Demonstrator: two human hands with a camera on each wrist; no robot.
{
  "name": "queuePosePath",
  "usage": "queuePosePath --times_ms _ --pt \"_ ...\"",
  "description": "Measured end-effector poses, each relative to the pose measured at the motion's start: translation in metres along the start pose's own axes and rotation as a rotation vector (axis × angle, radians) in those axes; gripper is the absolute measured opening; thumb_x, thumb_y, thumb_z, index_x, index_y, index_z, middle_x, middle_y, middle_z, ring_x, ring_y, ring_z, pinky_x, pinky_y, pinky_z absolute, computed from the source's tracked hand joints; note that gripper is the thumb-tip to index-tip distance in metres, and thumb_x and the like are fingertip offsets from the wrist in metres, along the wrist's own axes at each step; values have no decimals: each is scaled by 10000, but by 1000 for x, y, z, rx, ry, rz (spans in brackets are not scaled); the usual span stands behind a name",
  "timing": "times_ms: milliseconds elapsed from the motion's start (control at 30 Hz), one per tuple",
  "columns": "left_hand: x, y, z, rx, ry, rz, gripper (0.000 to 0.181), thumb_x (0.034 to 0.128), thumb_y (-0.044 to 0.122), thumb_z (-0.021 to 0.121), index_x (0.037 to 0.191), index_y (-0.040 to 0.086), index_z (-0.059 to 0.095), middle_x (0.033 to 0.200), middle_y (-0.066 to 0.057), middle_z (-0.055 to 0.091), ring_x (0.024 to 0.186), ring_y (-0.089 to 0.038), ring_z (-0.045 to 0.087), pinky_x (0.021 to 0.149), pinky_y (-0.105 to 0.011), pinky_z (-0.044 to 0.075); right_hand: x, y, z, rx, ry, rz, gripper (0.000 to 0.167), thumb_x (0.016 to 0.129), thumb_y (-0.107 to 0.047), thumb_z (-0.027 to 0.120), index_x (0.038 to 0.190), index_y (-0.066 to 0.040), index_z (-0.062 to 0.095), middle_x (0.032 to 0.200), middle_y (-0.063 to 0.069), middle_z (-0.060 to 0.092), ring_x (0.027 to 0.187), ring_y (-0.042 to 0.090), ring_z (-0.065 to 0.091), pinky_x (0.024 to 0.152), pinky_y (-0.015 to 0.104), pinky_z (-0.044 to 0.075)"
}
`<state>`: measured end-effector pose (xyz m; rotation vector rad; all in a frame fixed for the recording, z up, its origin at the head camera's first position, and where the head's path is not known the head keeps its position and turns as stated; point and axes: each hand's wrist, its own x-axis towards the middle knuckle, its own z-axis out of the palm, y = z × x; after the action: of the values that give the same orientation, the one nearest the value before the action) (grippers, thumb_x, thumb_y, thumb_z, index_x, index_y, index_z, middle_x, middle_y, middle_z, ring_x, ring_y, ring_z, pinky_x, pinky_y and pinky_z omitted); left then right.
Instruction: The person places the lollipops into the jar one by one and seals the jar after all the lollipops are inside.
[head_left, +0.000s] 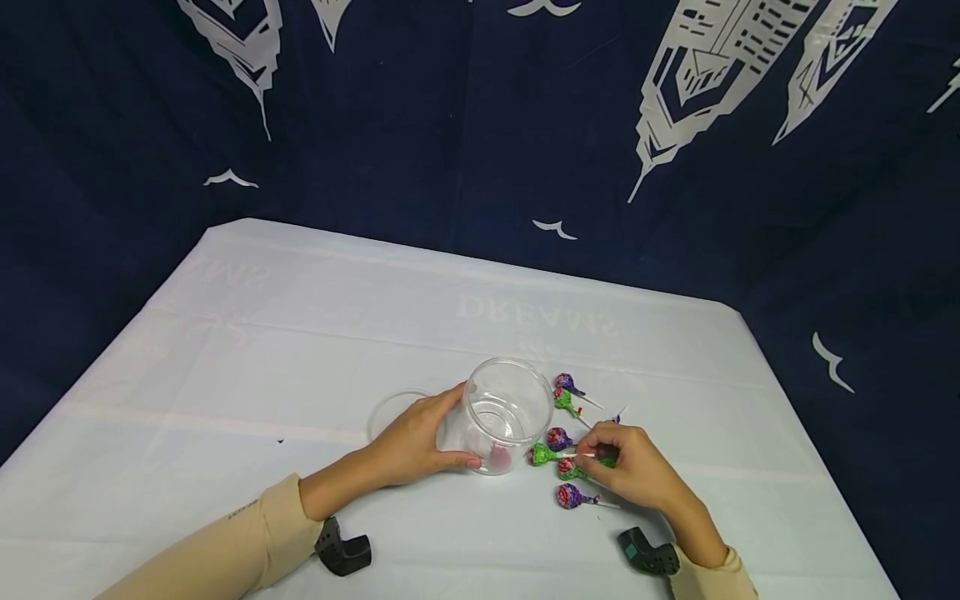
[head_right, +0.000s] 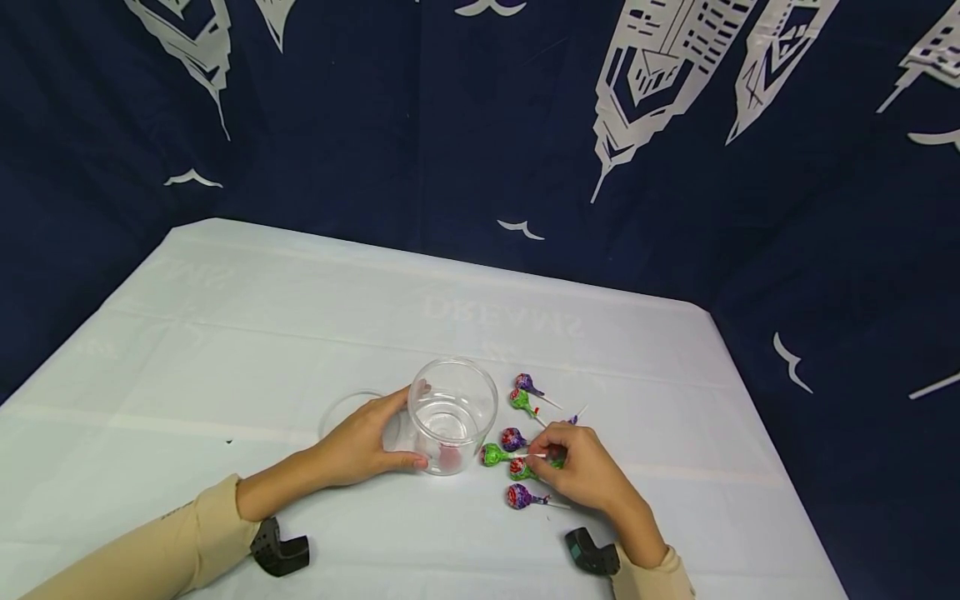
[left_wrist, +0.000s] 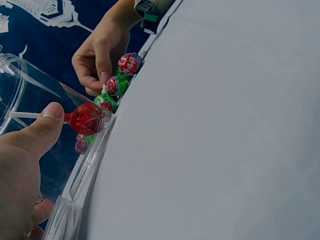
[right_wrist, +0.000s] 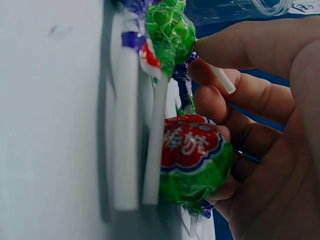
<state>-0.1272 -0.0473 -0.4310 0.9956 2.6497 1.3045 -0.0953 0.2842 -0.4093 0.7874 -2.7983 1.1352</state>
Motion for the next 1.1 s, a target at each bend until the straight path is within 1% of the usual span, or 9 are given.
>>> queuePosePath --times_ms 167,467,667,767,1100 --pt "-1 1 -1 0 -5 -14 992 753 428 853 1517 40 353 1469 -140 485 1290 -359 488 1066 -513 395 0 0 0 20 1 2 213 805 15 772 798 -186 705 787 -122 632 699 29 541 596 226 496" --pt "-1 2 -1 -4 1 -10 995 751 428 854 1515 34 352 1467 -149 486 1288 -367 488 1063 -524 392 0 0 0 69 10 6 226 798 60 751 778 -160 704 749 -112 604 670 19 506 548 209 460" --pt "-1 3 -2 -7 -4 -15 1000 756 428 851 1513 14 346 1461 -169 486 1290 -378 484 1060 -531 395 0 -1 0 78 47 -21 261 775 111 737 773 -148 703 722 -110 579 631 8 465 496 197 411" --pt "-1 4 -2 -3 -6 -17 1000 754 424 853 1518 27 345 1467 -156 484 1299 -370 479 1071 -520 388 0 -1 0 88 61 -29 273 773 126 730 775 -146 704 717 -100 575 615 9 452 474 199 392" --pt "0 2 -2 3 -5 -5 991 756 421 854 1514 28 351 1461 -148 491 1301 -361 481 1074 -511 388 1 -1 1 143 107 -58 266 767 153 738 803 -108 709 730 -26 606 568 19 438 413 218 362"
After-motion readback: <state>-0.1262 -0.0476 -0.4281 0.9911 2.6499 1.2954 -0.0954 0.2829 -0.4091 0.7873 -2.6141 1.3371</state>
